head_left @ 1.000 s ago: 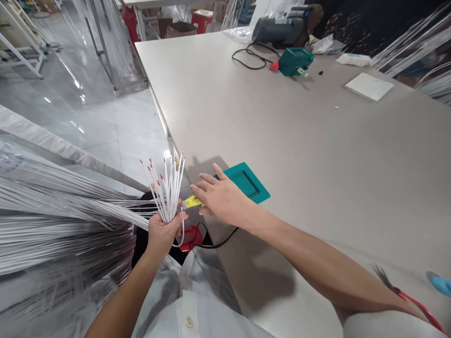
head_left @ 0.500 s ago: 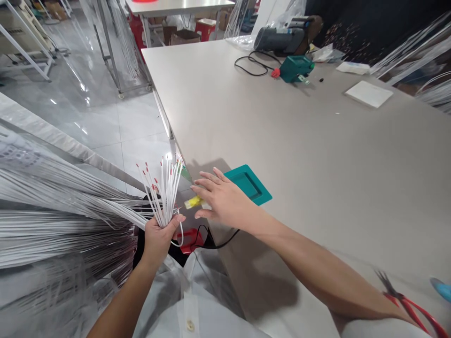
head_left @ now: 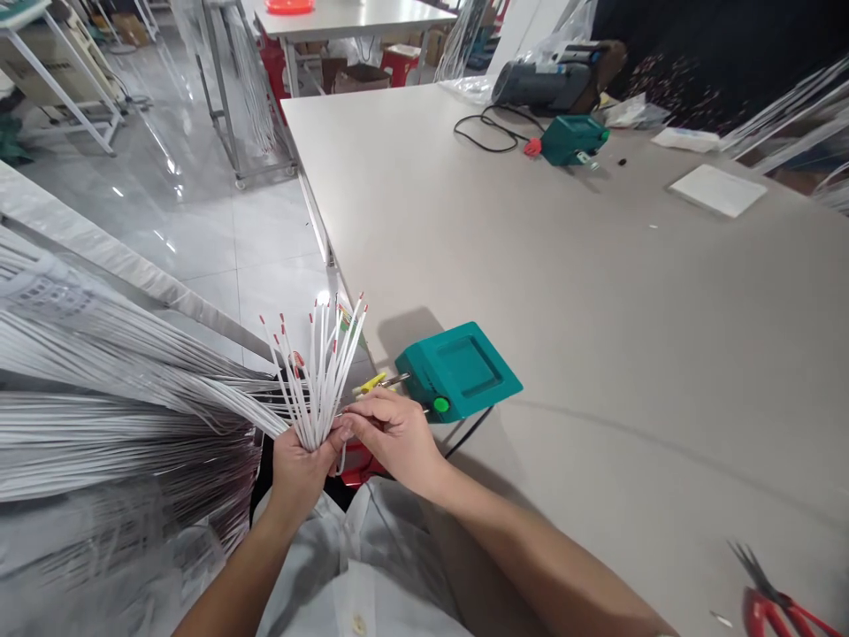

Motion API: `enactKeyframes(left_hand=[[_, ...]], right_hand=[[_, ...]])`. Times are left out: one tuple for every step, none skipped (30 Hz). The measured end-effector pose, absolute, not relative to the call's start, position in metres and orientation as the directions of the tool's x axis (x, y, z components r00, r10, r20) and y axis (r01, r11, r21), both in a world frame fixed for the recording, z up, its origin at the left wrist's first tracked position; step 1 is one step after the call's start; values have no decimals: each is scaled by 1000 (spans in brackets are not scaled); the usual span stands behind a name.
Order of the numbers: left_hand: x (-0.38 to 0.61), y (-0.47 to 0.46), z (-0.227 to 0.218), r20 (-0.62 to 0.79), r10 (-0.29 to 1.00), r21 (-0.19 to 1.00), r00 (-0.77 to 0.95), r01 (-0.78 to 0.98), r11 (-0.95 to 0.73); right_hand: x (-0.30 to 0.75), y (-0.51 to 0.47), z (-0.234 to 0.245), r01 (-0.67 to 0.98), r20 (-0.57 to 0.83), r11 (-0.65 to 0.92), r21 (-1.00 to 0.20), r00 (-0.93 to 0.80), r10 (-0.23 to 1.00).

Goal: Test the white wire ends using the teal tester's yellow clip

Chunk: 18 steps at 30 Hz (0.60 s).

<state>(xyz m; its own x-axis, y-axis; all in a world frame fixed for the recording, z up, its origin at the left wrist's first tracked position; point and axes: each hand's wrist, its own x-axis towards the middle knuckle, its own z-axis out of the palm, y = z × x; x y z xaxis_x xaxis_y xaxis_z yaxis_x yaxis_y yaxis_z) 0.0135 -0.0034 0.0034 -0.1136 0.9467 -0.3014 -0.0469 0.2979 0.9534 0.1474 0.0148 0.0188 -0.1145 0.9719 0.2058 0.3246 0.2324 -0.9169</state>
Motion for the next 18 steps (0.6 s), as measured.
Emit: enactKeyframes(left_hand=[[14, -4, 3, -305, 945, 952, -117, -47, 301], [15, -4, 4, -310, 943, 951, -119, -43, 307], [15, -4, 4, -312, 942, 950, -119, -37, 310], [15, -5, 4, -314, 943, 949, -113, -31, 313], [15, -5, 4, -314, 944, 949, -103, -24, 313], [15, -5, 3, -314, 945, 949, -95, -18, 313], [14, -6, 1, -314, 945, 949, -88, -15, 314], [12, -6, -1, -313, 946, 950, -85, -14, 313], [10, -6, -5, -313, 945, 950, -95, -16, 313], [8, -7, -9, -312, 943, 950, -117, -32, 310], [6, -7, -13, -309, 940, 951, -145, -55, 304], [4, -8, -18, -311, 934, 950, -178, -85, 300], [3, -8, -21, -311, 931, 950, -192, -95, 298], [2, -9, -23, -313, 930, 949, -194, -104, 298], [1, -9, -23, -316, 929, 948, -191, -107, 300], [1, -10, -22, -320, 930, 947, -182, -102, 306], [2, -11, -20, -326, 930, 945, -169, -88, 315], [3, -12, -16, -332, 931, 943, -154, -69, 325]], right_hand=[[147, 14, 17, 311, 239, 261, -914, -106, 965], [147, 14, 16, 311, 286, 303, -901, -102, 953], [147, 13, 14, 325, 343, 357, -876, -104, 934], [148, 12, 12, 349, 401, 415, -840, -116, 909], [149, 12, 11, 376, 450, 467, -800, -139, 882], [150, 12, 10, 399, 484, 508, -763, -169, 859], [151, 12, 9, 414, 501, 535, -737, -197, 843], [153, 12, 8, 421, 505, 548, -723, -218, 835], [154, 12, 8, 424, 504, 551, -719, -228, 833], [155, 12, 8, 425, 506, 550, -719, -224, 833], [156, 12, 9, 428, 514, 551, -716, -211, 832], [156, 12, 10, 432, 524, 553, -713, -196, 829], [156, 11, 11, 437, 532, 554, -709, -184, 827], [156, 10, 12, 438, 535, 553, -709, -177, 826], [155, 9, 13, 432, 531, 549, -715, -175, 829], [155, 9, 14, 421, 520, 540, -729, -173, 837], [153, 8, 15, 405, 503, 524, -749, -167, 848], [152, 8, 15, 386, 481, 499, -776, -150, 864]])
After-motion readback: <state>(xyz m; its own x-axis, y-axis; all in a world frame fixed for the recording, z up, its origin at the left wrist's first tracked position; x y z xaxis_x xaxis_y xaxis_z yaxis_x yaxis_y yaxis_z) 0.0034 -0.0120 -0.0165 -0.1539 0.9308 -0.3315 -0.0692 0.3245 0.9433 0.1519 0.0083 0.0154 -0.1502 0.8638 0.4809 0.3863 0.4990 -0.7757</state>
